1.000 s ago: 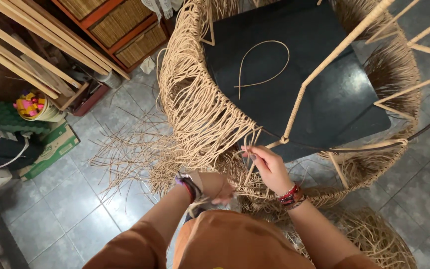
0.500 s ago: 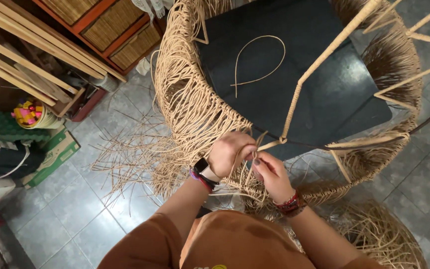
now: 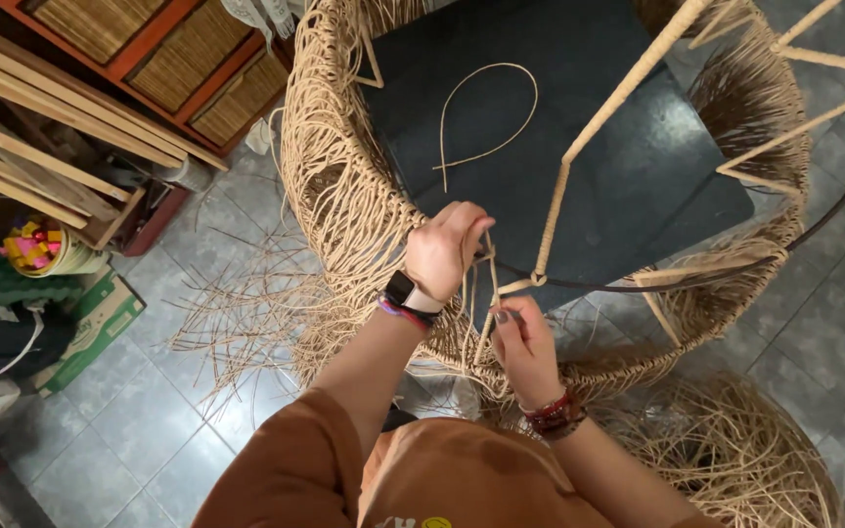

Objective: Weaving natural fiber strands onto a large circular frame to create a decorative furniture piece

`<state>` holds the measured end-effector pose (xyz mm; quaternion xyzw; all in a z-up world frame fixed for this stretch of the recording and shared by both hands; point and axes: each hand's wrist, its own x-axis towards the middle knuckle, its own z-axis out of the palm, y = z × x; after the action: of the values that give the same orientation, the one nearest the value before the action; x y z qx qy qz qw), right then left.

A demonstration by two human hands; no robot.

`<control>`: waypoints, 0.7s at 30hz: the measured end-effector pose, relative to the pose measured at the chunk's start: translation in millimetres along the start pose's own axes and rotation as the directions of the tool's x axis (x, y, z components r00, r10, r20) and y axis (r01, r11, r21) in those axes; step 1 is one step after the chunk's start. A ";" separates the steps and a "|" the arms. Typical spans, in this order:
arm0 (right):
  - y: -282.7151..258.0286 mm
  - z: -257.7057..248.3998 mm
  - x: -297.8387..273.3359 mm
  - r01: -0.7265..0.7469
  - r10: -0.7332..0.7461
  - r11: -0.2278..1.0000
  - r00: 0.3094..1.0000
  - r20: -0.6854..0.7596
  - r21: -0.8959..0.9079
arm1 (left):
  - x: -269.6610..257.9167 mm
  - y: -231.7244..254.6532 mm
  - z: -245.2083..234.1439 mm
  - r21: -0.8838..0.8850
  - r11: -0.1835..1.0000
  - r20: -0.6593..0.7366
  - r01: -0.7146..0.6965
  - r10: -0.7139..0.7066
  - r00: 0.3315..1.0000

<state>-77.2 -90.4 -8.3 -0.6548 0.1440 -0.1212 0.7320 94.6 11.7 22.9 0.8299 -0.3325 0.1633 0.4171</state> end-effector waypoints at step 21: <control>2.6 -6.3 -38.4 -0.236 0.233 0.970 0.971 0.057 0.055 | 25.9 9.1 9.9 0.113 0.956 0.053 0.269 -0.276 0.960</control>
<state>-115.2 -81.8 -9.5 -0.6131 0.1981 -0.0218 0.7645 107.0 -10.9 36.5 0.8937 -0.2199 0.0928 0.3799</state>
